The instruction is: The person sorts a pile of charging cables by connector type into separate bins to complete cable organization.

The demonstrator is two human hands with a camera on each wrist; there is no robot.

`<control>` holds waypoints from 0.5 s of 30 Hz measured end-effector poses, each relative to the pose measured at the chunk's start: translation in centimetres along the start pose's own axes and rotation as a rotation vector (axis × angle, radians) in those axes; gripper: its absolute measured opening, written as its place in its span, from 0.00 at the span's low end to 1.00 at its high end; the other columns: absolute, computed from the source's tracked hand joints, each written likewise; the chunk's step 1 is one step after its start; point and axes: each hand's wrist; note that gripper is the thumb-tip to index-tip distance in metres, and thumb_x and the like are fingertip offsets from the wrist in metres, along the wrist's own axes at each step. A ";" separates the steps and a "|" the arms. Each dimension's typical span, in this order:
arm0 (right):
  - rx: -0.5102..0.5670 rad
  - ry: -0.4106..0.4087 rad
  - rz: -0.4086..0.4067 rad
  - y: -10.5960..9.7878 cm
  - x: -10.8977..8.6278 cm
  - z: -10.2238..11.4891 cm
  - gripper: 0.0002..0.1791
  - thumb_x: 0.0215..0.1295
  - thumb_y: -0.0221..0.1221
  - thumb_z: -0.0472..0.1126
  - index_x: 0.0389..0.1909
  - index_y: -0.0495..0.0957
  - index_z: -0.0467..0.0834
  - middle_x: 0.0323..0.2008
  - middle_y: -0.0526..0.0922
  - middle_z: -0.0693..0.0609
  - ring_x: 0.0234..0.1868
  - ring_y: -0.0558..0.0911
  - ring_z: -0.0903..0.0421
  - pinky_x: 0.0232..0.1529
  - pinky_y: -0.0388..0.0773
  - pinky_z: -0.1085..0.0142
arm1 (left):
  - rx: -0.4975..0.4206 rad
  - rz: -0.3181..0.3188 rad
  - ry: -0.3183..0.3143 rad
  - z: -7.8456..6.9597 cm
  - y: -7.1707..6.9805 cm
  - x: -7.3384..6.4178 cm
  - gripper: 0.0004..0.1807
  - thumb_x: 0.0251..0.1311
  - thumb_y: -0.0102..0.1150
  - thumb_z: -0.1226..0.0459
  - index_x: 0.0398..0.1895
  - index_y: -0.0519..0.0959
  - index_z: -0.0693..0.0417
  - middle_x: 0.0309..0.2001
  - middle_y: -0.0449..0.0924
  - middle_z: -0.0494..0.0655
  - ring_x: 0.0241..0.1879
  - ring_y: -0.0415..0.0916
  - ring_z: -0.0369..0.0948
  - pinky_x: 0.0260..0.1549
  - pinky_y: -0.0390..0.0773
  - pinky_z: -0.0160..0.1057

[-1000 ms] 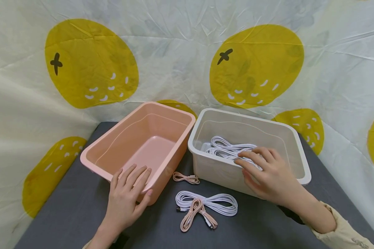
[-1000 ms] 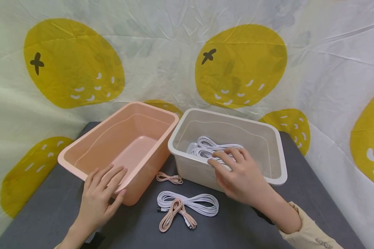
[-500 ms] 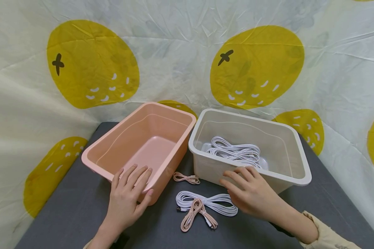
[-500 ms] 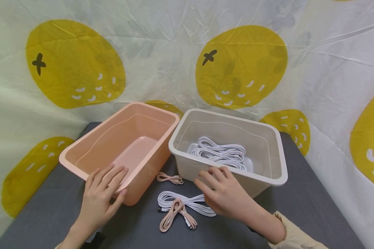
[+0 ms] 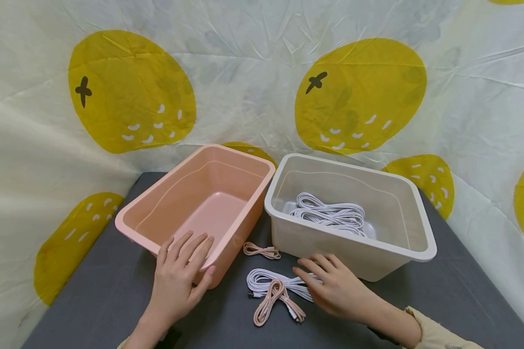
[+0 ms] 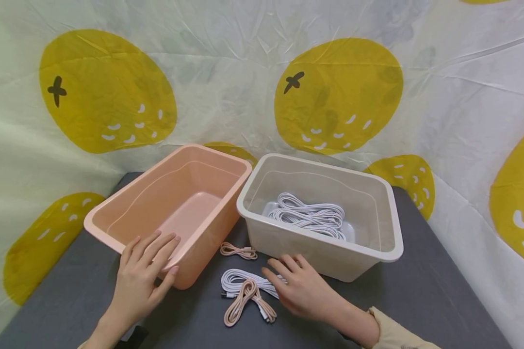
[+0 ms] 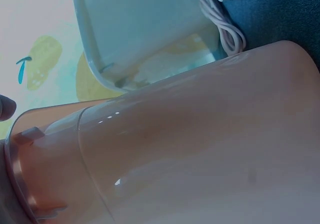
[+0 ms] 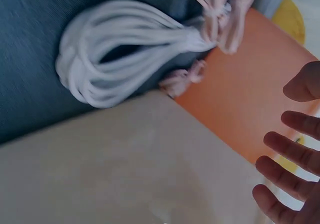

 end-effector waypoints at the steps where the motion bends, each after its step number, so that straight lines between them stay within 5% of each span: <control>1: 0.000 0.006 0.030 0.2 -0.1 0.1 0.19 0.66 0.41 0.49 0.51 0.73 0.47 0.47 0.77 0.50 0.45 0.74 0.53 0.43 0.71 0.58 | -0.001 -0.004 0.001 0.0 0.0 0.0 0.27 0.63 0.34 0.47 0.48 0.77 0.54 0.48 0.77 0.51 0.52 0.68 0.53 0.52 0.56 0.57; 5: -0.001 0.018 0.114 1.2 -0.7 0.3 0.30 0.46 0.64 0.48 0.53 0.71 0.47 0.49 0.76 0.50 0.48 0.73 0.52 0.44 0.72 0.59 | -0.004 -0.015 0.006 0.0 0.0 0.0 0.27 0.63 0.35 0.47 0.48 0.77 0.54 0.48 0.77 0.51 0.52 0.68 0.53 0.52 0.56 0.56; 15: -0.003 0.051 0.224 3.6 -2.0 0.6 0.32 0.47 0.64 0.49 0.55 0.71 0.44 0.52 0.76 0.50 0.52 0.73 0.49 0.49 0.71 0.55 | 0.004 0.012 -0.003 0.0 0.0 -0.1 0.27 0.63 0.34 0.47 0.48 0.77 0.54 0.48 0.77 0.51 0.52 0.68 0.53 0.52 0.56 0.57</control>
Point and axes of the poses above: each hand's wrist, its own x-axis towards the middle knuckle, its own y-axis out of the palm, z = x × y
